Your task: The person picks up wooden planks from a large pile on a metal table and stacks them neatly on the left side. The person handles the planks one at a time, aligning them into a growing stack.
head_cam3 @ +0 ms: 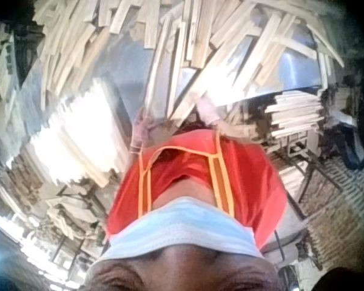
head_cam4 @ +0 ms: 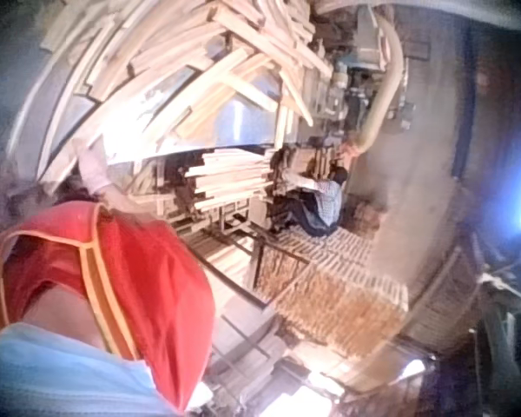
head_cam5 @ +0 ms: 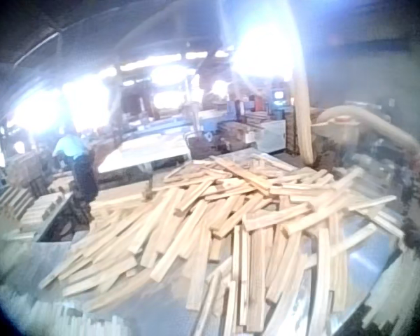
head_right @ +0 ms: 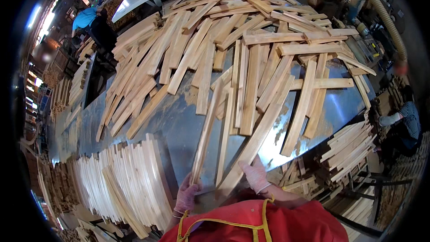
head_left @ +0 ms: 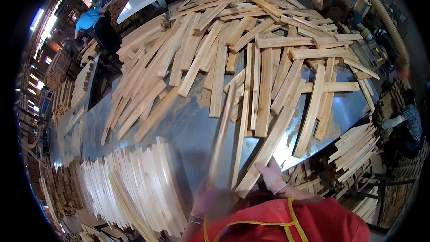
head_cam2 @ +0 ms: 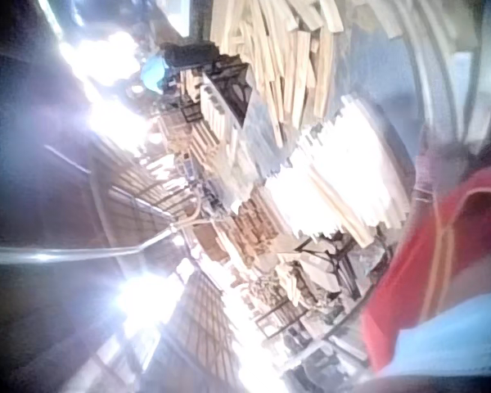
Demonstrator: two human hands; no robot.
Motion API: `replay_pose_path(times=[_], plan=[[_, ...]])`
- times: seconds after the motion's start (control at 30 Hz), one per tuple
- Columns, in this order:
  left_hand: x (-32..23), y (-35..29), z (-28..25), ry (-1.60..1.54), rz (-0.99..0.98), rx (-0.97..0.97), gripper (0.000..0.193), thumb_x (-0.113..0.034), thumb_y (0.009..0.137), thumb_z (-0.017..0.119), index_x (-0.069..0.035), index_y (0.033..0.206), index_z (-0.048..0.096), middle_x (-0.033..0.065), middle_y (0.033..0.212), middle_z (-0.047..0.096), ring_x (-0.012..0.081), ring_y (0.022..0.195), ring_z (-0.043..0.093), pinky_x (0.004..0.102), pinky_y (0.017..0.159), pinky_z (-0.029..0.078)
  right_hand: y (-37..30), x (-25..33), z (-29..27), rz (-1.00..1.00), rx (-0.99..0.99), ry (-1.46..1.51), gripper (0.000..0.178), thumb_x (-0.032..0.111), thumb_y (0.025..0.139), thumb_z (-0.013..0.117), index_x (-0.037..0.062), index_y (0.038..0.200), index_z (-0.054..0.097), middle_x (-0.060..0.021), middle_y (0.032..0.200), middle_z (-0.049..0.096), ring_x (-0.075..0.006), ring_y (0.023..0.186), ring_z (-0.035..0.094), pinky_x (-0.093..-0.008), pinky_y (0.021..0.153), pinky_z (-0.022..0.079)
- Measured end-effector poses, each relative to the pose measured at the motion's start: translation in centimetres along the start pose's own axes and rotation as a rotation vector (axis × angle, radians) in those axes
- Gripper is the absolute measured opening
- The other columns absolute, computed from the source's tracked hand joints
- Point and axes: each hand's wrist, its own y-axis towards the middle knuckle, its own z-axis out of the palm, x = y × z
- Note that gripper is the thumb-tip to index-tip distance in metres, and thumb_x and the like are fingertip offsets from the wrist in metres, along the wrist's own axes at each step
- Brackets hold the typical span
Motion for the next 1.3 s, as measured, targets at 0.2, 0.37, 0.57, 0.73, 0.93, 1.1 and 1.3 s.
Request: replay_pose_path(times=[0.2, 0.37, 0.57, 0.73, 0.93, 1.1, 1.3], plan=[[-0.8, -5.6, -4.4, -0.388, -0.124, -0.215, 0.066, 0.002, 0.097, 0.059, -0.004, 0.162, 0.045, 0.0064, 0.115, 0.07, 0.0173, 0.1, 0.069, 0.0312, 0.085, 0.058, -6.9, 3.0, 5.6, -0.062, 0.167, -0.314, 0.078, 0.026, 0.095, 0.077, -0.0013, 0.159, 0.041, -0.0178, 0.129, 0.069, -0.0263, 0.109, 0.069, -0.039, 0.097, 0.056], [-0.3, -6.5, -4.7, -0.452, -0.039, -0.193, 0.066, 0.001, 0.097, 0.061, -0.004, 0.161, 0.046, 0.0104, 0.122, 0.07, 0.0215, 0.106, 0.069, 0.0367, 0.09, 0.059, -3.4, 7.3, 10.4, -0.115, 0.342, -0.756, 0.088, 0.046, 0.095, 0.071, 0.0043, 0.165, 0.036, -0.0283, 0.142, 0.062, -0.0386, 0.127, 0.064, -0.0451, 0.11, 0.05], [0.3, -5.6, 0.2, 0.387, 0.039, -0.158, 0.08, -0.018, 0.091, 0.076, -0.002, 0.162, 0.044, 0.0142, 0.13, 0.071, 0.0277, 0.117, 0.07, 0.0375, 0.101, 0.057, -7.6, 6.0, 11.0, 0.01, 0.61, -0.298, 0.084, 0.047, 0.095, 0.074, 0.0022, 0.159, 0.043, -0.0217, 0.133, 0.064, -0.0287, 0.121, 0.063, -0.0398, 0.105, 0.053], [0.5, -3.2, 2.8, 0.783, 0.277, -0.096, 0.083, -0.018, 0.087, 0.076, -0.001, 0.162, 0.044, 0.0245, 0.145, 0.062, 0.0372, 0.126, 0.067, 0.0412, 0.107, 0.055, -1.9, 2.9, 6.3, 0.015, 0.424, -0.375, 0.078, 0.037, 0.091, 0.076, -0.004, 0.152, 0.048, -0.0281, 0.126, 0.069, -0.0354, 0.115, 0.068, -0.0456, 0.1, 0.054], [-3.6, 4.0, 4.6, 0.918, 0.22, -0.408, 0.042, -0.018, 0.082, 0.077, -0.006, 0.119, 0.062, 0.0195, 0.114, 0.064, 0.0459, 0.106, 0.064, 0.0562, 0.089, 0.054, 12.3, 27.2, 7.2, -0.689, 0.247, -0.018, 0.078, 0.034, 0.099, 0.07, -0.0037, 0.16, 0.041, -0.0253, 0.151, 0.058, -0.0345, 0.137, 0.058, -0.0425, 0.116, 0.045], [0.4, 7.3, 5.0, 1.165, 0.074, -0.436, 0.057, -0.02, 0.082, 0.081, -0.009, 0.134, 0.06, 0.0173, 0.118, 0.065, 0.0427, 0.106, 0.068, 0.0528, 0.088, 0.057, 25.9, 33.4, 3.7, -0.826, -0.037, -0.012, 0.084, 0.038, 0.098, 0.072, -0.003, 0.163, 0.038, -0.0261, 0.159, 0.054, -0.0355, 0.145, 0.055, -0.0429, 0.122, 0.042], [-2.6, 12.9, 6.1, 0.878, 0.134, -0.515, 0.07, -0.017, 0.085, 0.079, -0.011, 0.15, 0.054, 0.0195, 0.127, 0.066, 0.0432, 0.111, 0.068, 0.0511, 0.092, 0.058, 30.0, 21.9, 0.7, -0.559, -0.294, -1.347, 0.084, 0.043, 0.093, 0.073, 0.0033, 0.161, 0.043, -0.0262, 0.155, 0.055, -0.0434, 0.144, 0.052, -0.0492, 0.122, 0.042]])
